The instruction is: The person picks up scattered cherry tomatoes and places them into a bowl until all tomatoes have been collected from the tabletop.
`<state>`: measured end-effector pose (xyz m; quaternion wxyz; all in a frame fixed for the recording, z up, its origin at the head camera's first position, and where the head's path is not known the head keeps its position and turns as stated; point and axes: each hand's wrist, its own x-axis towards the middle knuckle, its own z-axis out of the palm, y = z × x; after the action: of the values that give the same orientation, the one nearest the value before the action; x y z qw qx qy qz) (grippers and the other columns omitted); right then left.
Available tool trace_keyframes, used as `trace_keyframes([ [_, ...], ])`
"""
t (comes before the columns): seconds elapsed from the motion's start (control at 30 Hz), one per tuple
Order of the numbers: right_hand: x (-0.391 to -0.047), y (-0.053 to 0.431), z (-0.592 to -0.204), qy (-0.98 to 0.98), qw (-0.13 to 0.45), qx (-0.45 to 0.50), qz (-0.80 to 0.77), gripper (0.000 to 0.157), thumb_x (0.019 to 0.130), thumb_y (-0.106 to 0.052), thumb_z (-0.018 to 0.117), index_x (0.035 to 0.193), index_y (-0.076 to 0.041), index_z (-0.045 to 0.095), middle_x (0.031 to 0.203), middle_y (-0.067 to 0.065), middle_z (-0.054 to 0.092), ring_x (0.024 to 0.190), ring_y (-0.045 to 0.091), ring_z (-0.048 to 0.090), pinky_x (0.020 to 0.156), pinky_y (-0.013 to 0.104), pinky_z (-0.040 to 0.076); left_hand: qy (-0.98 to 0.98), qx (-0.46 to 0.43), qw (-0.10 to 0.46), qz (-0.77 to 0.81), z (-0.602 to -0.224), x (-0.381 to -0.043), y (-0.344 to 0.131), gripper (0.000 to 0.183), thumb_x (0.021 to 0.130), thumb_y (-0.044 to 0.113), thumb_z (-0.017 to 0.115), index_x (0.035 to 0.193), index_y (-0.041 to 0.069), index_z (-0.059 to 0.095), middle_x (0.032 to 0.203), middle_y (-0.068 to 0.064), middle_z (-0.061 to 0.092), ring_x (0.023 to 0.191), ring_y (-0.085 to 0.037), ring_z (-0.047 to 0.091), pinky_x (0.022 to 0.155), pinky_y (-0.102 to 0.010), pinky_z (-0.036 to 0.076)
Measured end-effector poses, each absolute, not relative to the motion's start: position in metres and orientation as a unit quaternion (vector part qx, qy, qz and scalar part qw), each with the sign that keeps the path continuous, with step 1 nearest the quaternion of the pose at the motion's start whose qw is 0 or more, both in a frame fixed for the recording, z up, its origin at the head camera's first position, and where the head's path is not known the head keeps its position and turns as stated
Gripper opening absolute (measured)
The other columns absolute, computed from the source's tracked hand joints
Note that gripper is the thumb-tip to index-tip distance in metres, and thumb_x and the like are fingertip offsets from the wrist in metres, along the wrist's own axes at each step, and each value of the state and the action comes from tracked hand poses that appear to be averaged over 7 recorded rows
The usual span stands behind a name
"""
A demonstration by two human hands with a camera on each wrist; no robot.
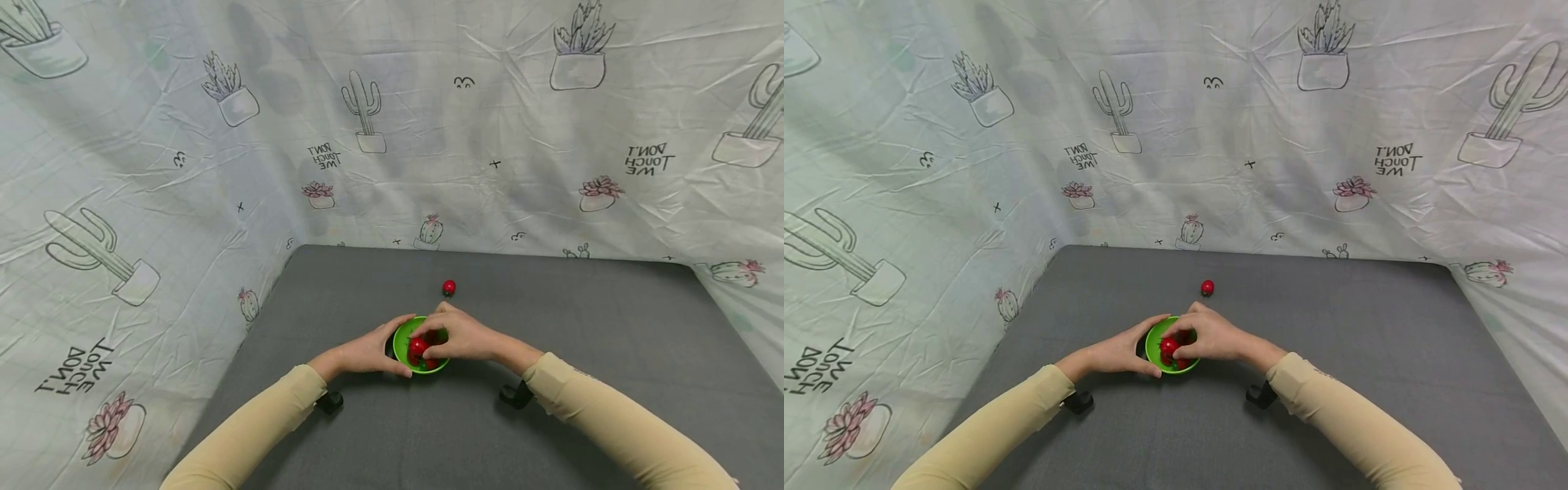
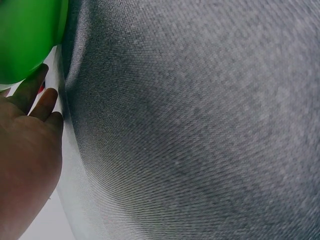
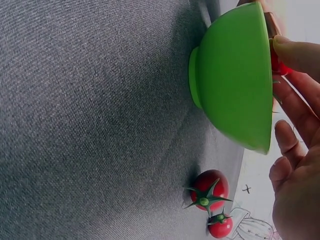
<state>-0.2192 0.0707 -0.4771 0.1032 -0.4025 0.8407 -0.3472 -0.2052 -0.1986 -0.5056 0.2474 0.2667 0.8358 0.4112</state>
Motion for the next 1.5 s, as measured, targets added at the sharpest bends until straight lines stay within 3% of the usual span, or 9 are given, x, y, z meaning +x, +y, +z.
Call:
trace_keyframes([
  [0.33,-0.217,0.069,-0.478,0.838,0.102,-0.413,-0.342,0.035,0.088,-0.031,0.083,0.122,-0.029,0.076,0.107,-0.012,0.064,0.097,0.016,0.047,0.079,0.034,0.049,0.846,0.263,0.241,0.395,-0.507,-0.206,-0.199,0.109,0.083,0.054,0.083,0.164,0.036,0.013,0.159,0.004,0.028,0.14,-0.017,0.034,0.109,-0.043,0.037],
  [0.57,-0.219,0.072,-0.48,0.826,0.104,-0.422,-0.358,0.035,0.089,-0.027,0.083,0.123,-0.022,0.077,0.11,-0.011,0.071,0.098,0.023,0.048,0.08,0.039,0.049,0.843,0.268,0.239,0.4,-0.507,-0.206,-0.198,0.107,0.084,0.052,0.082,0.164,0.036,0.013,0.158,0.001,0.029,0.139,-0.019,0.036,0.108,-0.044,0.038],
  [0.8,-0.222,0.08,-0.477,0.835,0.1,-0.4,-0.364,0.034,0.09,-0.026,0.082,0.124,-0.023,0.076,0.113,-0.012,0.069,0.098,0.026,0.048,0.076,0.037,0.047,0.846,0.263,0.241,0.396,-0.506,-0.207,-0.197,0.106,0.083,0.053,0.083,0.163,0.039,0.015,0.157,0.005,0.031,0.14,-0.017,0.035,0.109,-0.043,0.038],
  [1.07,-0.227,0.094,-0.469,0.829,0.092,-0.385,-0.396,0.035,0.092,-0.025,0.08,0.125,-0.016,0.075,0.117,-0.007,0.07,0.105,0.032,0.047,0.081,0.044,0.046,0.848,0.26,0.24,0.395,-0.508,-0.208,-0.196,0.104,0.084,0.052,0.082,0.163,0.041,0.016,0.157,0.005,0.032,0.142,-0.02,0.034,0.11,-0.048,0.035],
  [1.23,-0.23,0.104,-0.464,0.832,0.094,-0.361,-0.411,0.036,0.093,-0.024,0.079,0.128,-0.02,0.073,0.117,-0.005,0.07,0.105,0.033,0.047,0.08,0.043,0.045,0.847,0.259,0.238,0.399,-0.508,-0.208,-0.196,0.104,0.084,0.051,0.083,0.163,0.039,0.016,0.157,0.004,0.033,0.142,-0.019,0.035,0.111,-0.048,0.034],
  [1.5,-0.233,0.113,-0.458,0.837,0.091,-0.353,-0.408,0.038,0.094,-0.026,0.078,0.131,-0.018,0.072,0.117,-0.003,0.069,0.105,0.03,0.046,0.086,0.05,0.043,0.847,0.262,0.235,0.398,-0.507,-0.208,-0.198,0.104,0.084,0.052,0.083,0.163,0.04,0.017,0.156,0.002,0.033,0.142,-0.02,0.034,0.111,-0.05,0.033],
])
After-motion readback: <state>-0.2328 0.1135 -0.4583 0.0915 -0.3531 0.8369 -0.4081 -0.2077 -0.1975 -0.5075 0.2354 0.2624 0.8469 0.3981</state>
